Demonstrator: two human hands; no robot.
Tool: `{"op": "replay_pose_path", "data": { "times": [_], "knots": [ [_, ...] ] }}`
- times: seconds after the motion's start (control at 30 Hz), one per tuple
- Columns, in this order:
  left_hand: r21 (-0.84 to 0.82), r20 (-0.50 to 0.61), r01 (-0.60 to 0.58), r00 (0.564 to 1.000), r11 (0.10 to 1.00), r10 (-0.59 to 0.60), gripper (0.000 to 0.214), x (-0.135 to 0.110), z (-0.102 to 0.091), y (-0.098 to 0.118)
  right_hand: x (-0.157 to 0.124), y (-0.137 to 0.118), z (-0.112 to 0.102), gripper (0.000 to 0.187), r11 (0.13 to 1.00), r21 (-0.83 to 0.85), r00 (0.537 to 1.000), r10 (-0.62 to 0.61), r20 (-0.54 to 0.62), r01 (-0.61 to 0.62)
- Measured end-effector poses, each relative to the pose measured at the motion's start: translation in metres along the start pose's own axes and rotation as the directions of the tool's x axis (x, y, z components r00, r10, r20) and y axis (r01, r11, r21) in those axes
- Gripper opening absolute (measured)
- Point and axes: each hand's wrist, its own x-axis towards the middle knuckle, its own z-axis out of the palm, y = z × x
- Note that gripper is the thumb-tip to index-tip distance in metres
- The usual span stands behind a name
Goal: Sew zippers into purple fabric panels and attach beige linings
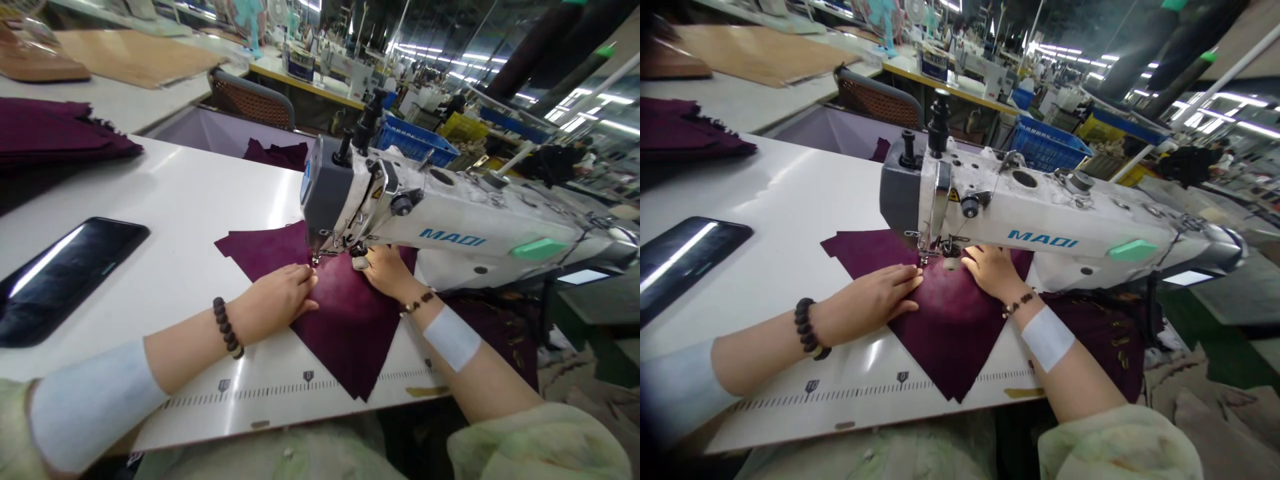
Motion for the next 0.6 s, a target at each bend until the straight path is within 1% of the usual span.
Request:
{"op": "replay_pose_path", "data": {
  "times": [0.07, 0.13, 0.2, 0.27, 0.3, 0.33, 0.4, 0.43, 0.5, 0.53, 0.6],
  "knots": [
    [-0.003, -0.009, -0.015, 1.000, 1.000, 0.015, 0.044, -0.007, 0.006, 0.008, 0.008, 0.016, 0.009, 0.033, 0.999, -0.008, 0.998, 0.051, 0.032, -0.051],
    [-0.002, -0.001, -0.015, 1.000, 1.000, 0.015, 0.046, -0.014, 0.010, 0.006, -0.002, 0.014, 0.018, 0.038, 0.996, -0.022, 0.995, 0.091, 0.034, -0.090],
    [-0.002, 0.010, -0.001, 1.000, 1.000, 0.001, 0.044, -0.019, 0.012, -0.004, -0.026, -0.002, 0.022, 0.046, 0.983, -0.080, 0.985, 0.169, 0.032, -0.166],
    [-0.005, 0.005, 0.023, 1.000, 1.000, -0.023, 0.044, -0.022, 0.009, -0.015, -0.056, -0.025, 0.020, 0.055, 0.954, -0.176, 0.967, 0.252, 0.037, -0.242],
    [-0.010, -0.001, 0.037, 0.999, 0.999, -0.037, 0.045, -0.021, 0.006, -0.020, -0.069, -0.036, 0.016, 0.058, 0.940, -0.222, 0.959, 0.278, 0.051, -0.260],
    [-0.016, -0.008, 0.049, 0.999, 0.999, -0.049, 0.045, -0.020, 0.004, -0.023, -0.080, -0.046, 0.012, 0.060, 0.934, -0.252, 0.955, 0.283, 0.086, -0.254],
    [-0.026, -0.023, 0.064, 0.998, 0.998, -0.064, 0.044, -0.013, 0.000, -0.025, -0.090, -0.059, 0.000, 0.055, 0.927, -0.285, 0.944, 0.293, 0.150, -0.242],
    [-0.025, -0.027, 0.067, 0.997, 0.997, -0.067, 0.043, -0.009, -0.001, -0.024, -0.089, -0.062, -0.006, 0.051, 0.928, -0.287, 0.944, 0.292, 0.157, -0.240],
    [-0.010, -0.028, 0.075, 0.997, 0.997, -0.075, 0.044, 0.000, -0.001, -0.020, -0.075, -0.064, -0.015, 0.047, 0.948, -0.234, 0.964, 0.244, 0.102, -0.215],
    [0.000, -0.023, 0.084, 0.996, 0.996, -0.084, 0.045, 0.004, 0.000, -0.017, -0.066, -0.065, -0.016, 0.046, 0.967, -0.179, 0.980, 0.193, 0.056, -0.181],
    [0.018, -0.004, 0.107, 0.994, 0.994, -0.106, 0.047, 0.009, 0.003, -0.013, -0.047, -0.067, -0.014, 0.044, 0.997, -0.035, 0.997, 0.069, -0.018, -0.070]
  ]
}}
